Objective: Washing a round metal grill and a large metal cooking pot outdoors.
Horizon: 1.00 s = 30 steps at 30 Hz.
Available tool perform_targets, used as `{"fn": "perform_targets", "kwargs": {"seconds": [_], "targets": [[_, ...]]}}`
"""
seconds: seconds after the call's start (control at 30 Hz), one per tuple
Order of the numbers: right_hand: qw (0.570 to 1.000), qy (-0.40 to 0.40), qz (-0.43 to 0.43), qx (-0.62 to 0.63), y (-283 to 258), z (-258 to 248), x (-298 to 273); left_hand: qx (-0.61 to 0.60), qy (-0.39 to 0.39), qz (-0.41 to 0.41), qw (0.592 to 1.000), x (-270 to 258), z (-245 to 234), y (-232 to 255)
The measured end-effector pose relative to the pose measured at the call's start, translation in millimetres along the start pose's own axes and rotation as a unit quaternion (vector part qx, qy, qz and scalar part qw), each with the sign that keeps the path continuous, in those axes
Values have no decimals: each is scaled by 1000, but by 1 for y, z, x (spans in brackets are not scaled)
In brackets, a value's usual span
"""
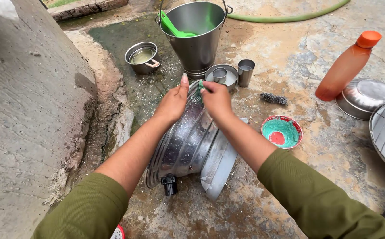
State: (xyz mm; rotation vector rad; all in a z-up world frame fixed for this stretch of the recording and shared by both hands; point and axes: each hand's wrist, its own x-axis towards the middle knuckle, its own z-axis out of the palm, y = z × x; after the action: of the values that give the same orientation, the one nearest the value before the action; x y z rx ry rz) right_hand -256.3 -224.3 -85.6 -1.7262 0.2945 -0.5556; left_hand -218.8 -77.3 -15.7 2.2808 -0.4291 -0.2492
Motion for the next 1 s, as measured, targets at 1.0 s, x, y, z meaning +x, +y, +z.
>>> {"fn": "perform_targets", "kwargs": {"seconds": [1.0], "targets": [[931,-41,-288,-222,-68,-19,-115,-128,-36,-20,991,15,5,-13]]}}
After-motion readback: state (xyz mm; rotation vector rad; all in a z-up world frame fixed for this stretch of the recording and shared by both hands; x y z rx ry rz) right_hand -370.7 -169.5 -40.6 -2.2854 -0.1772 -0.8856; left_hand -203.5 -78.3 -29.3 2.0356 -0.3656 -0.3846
